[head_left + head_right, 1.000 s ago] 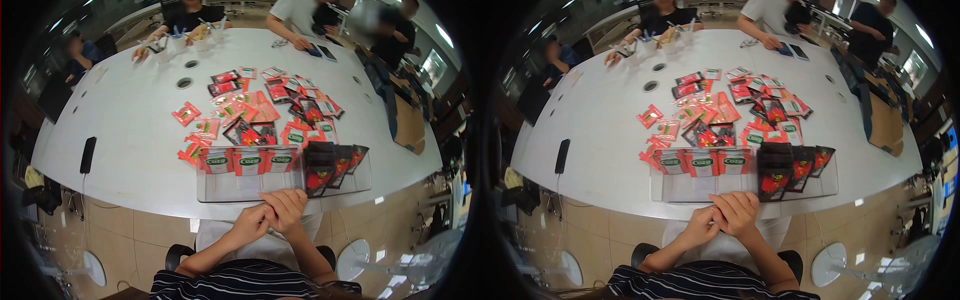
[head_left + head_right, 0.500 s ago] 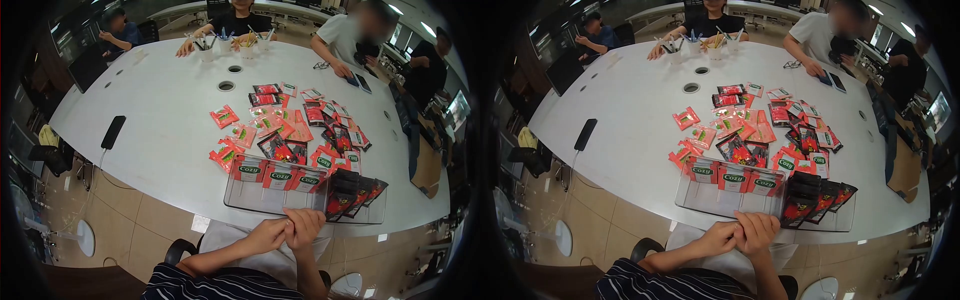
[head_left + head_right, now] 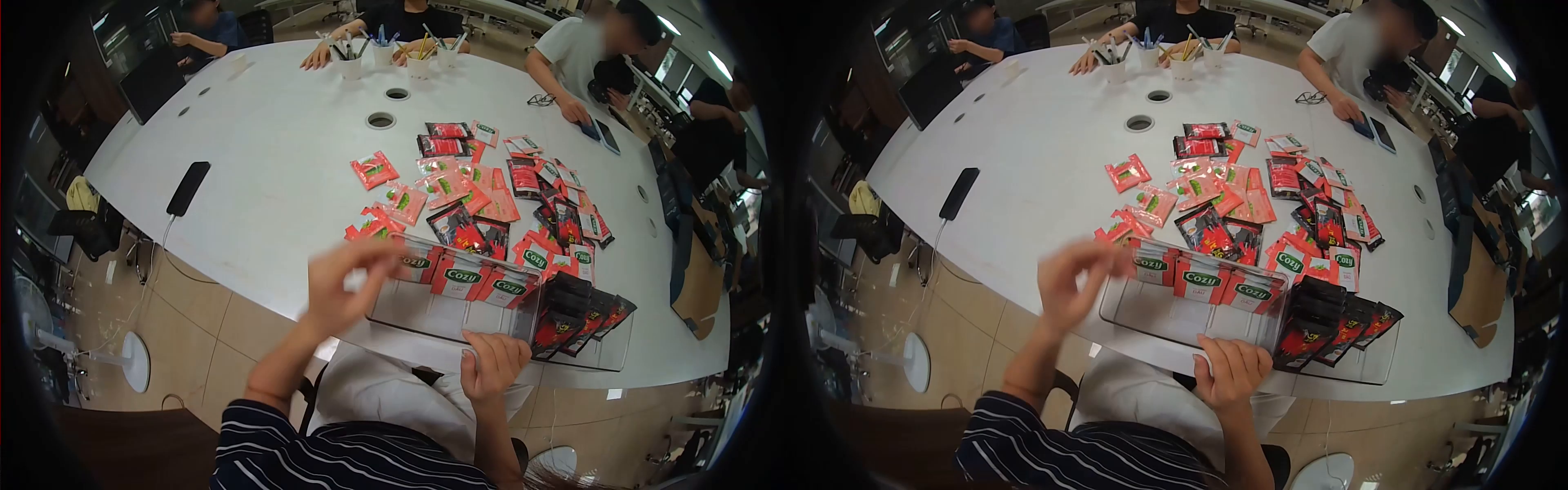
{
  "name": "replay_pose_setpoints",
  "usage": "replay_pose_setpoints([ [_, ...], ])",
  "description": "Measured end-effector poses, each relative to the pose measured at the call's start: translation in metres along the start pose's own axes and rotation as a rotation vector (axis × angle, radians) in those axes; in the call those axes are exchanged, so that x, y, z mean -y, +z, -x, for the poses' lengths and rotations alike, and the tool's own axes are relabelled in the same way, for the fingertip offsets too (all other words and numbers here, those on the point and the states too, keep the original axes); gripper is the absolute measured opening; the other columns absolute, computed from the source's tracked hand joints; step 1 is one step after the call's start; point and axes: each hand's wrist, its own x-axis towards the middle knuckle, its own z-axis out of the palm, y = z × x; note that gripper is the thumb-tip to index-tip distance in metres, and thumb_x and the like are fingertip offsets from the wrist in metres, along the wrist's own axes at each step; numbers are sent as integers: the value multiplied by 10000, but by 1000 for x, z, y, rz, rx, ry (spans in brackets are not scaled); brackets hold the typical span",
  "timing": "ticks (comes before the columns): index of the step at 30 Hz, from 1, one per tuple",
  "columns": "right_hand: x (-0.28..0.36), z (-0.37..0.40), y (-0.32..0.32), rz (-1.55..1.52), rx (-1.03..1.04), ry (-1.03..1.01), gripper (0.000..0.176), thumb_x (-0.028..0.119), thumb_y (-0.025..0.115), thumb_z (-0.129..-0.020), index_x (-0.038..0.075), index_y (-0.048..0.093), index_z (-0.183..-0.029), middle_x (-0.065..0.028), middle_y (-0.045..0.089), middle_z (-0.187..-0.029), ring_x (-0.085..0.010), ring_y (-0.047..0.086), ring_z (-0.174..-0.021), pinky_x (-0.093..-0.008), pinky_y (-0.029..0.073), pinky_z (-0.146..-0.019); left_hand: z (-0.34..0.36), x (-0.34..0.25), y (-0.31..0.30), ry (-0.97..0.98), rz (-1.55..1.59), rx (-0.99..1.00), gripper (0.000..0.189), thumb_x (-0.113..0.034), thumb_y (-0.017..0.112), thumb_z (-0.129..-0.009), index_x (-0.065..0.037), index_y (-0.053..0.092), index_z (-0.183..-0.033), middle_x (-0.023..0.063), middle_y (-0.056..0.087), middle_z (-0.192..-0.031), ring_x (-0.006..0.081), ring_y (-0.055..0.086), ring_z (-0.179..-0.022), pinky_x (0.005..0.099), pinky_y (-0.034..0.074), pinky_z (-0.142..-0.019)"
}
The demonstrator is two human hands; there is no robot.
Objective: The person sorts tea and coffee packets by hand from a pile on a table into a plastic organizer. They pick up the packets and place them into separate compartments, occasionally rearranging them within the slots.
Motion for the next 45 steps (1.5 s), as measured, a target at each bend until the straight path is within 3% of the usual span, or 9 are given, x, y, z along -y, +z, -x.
replay_pose_setpoints([
  [6,0,-2,1,4,-38,-29,158,180,567,-837,66,667,-882,-33,623,-777,-190,548,-728,-327,320,-767,-109,99,0,-68,-358,543,313,-142,653,-815,-24,609,-1102,118,649,-1036,249,611,-977,348,489,-850],
  [12,-1,1,1,7,-31,-11,170,201,648,-784,98,696,-910,-2,618,-816,-155,549,-760,-313,326,-769,-157,178,44,-144,-668,708,760,-355,838,-570,-47,538,-1197,195,575,-1107,316,534,-1098,388,461,-886],
  [19,-2,-2,1,-9,-57,-22,178,176,664,-763,104,683,-924,9,603,-792,-145,549,-728,-304,320,-754,-192,197,56,-324,-734,910,936,-402,884,-473,-52,483,-1243,199,612,-1069,315,619,-951,363,493,-830],
  [24,-3,-3,1,-20,-65,-32,179,167,669,-756,106,679,-924,10,600,-788,-142,551,-725,-301,320,-748,-201,206,38,-179,-577,729,249,-159,763,-712,-1,639,-859,35,620,-704,102,544,-679,277,443,-616],
  [33,-3,-3,1,-27,-71,-38,174,150,668,-751,102,673,-919,8,600,-792,-148,552,-720,-304,326,-738,-165,152,-33,-513,-365,1088,165,-123,740,-737,-25,661,-844,14,630,-825,90,560,-767,250,447,-675],
  [36,-2,-4,1,-27,-77,-39,180,138,670,-745,99,669,-921,9,596,-790,-152,549,-717,-303,325,-736,-146,166,-24,-251,-416,1124,162,-130,754,-723,-17,662,-794,28,614,-803,96,544,-738,261,439,-645],
  [39,-2,-3,1,-31,-72,-31,188,130,671,-741,99,667,-926,9,595,-794,-153,547,-723,-302,324,-741,-146,160,-13,-411,-564,1143,180,-131,759,-710,-2,669,-798,52,603,-778,113,526,-707,285,429,-627],
  [42,0,-4,0,-25,-75,-32,198,124,671,-738,100,665,-933,9,596,-800,-151,546,-733,-302,323,-748,-149,138,-7,-566,-568,1085,216,-137,765,-702,14,656,-811,51,610,-791,114,516,-695,288,419,-611],
  [45,-1,-3,0,-30,-69,-32,198,122,668,-741,97,665,-937,9,596,-803,-155,547,-740,-303,322,-755,-145,125,-11,-337,-544,770,230,-143,763,-711,21,637,-813,56,625,-804,119,521,-697,271,425,-615],
])
